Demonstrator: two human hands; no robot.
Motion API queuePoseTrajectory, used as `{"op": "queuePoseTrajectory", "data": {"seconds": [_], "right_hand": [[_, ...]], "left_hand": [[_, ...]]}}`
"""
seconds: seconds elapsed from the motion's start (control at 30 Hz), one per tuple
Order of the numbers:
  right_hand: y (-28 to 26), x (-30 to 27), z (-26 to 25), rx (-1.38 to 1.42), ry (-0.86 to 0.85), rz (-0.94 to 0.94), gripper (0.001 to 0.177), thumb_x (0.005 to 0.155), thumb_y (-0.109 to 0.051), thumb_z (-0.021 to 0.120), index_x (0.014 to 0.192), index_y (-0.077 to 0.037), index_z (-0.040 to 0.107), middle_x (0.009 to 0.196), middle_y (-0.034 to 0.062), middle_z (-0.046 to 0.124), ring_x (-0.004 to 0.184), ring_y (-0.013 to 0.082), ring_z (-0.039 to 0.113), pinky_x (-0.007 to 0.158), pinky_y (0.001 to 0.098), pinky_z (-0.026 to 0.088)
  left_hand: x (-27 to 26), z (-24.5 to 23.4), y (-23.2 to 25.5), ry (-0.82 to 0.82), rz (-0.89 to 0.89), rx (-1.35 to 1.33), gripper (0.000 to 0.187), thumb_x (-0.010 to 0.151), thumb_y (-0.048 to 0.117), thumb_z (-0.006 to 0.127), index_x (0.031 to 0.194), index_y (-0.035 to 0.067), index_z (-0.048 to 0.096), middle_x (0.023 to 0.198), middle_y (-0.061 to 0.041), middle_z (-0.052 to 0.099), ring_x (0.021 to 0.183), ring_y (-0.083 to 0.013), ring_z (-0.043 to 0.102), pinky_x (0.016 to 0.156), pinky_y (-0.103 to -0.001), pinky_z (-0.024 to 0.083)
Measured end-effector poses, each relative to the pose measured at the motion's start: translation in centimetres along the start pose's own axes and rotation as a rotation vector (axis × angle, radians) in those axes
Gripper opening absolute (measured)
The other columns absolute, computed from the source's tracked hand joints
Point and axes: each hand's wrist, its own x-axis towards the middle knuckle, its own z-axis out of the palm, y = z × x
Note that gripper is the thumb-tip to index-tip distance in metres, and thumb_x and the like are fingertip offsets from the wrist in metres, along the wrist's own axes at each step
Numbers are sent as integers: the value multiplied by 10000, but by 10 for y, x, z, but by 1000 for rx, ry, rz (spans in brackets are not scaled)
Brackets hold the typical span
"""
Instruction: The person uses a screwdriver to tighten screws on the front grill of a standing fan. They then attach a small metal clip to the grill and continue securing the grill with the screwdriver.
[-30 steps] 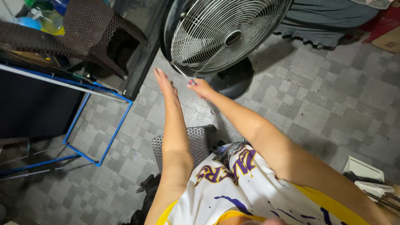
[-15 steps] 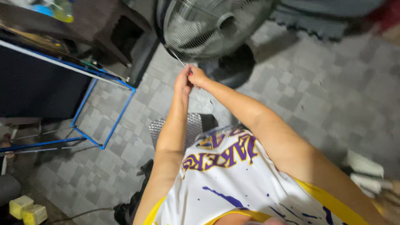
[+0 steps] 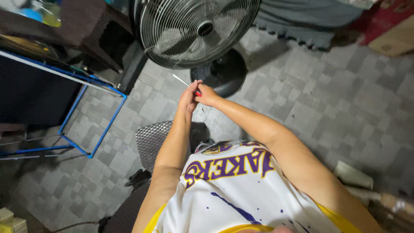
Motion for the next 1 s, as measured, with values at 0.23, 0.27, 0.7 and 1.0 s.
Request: {"op": "queuePoseTrajectory", "data": {"seconds": [0.23,0.27,0.7,1.0], "right_hand": [[96,-18,-161,56,138,-107,498,723,-187,866,1162,-35,686,1086,149,710,954,258,730,826,378,586],[110,-13,-188,68,169,-86,472,744,-186,854,1160,-38,690,1056,139,722,926,248,731,812,371,587],[157,160,-366,151,483,-129,317,926,-214,787,1202,-93,687,1170,94,713,896,210,727,809,356,573],[173,267,-409,-147,350,-283,731,768,-343,987,1306,-11,619,1273,237,653,1175,421,590,954,473,484]], "left_hand": [[30,79,-19,76,343,-112,364,962,259,696,1290,121,619,905,-90,689,765,-206,642,749,-425,566],[32,93,-21,64,375,-138,358,959,256,698,1283,128,617,870,-79,671,707,-202,621,698,-421,550],[73,216,40,121,455,115,384,972,159,692,1314,9,605,799,-31,597,621,-134,558,508,-267,427],[137,271,63,163,308,268,440,932,151,714,1331,7,593,750,-51,592,512,-134,512,464,-273,423]]}}
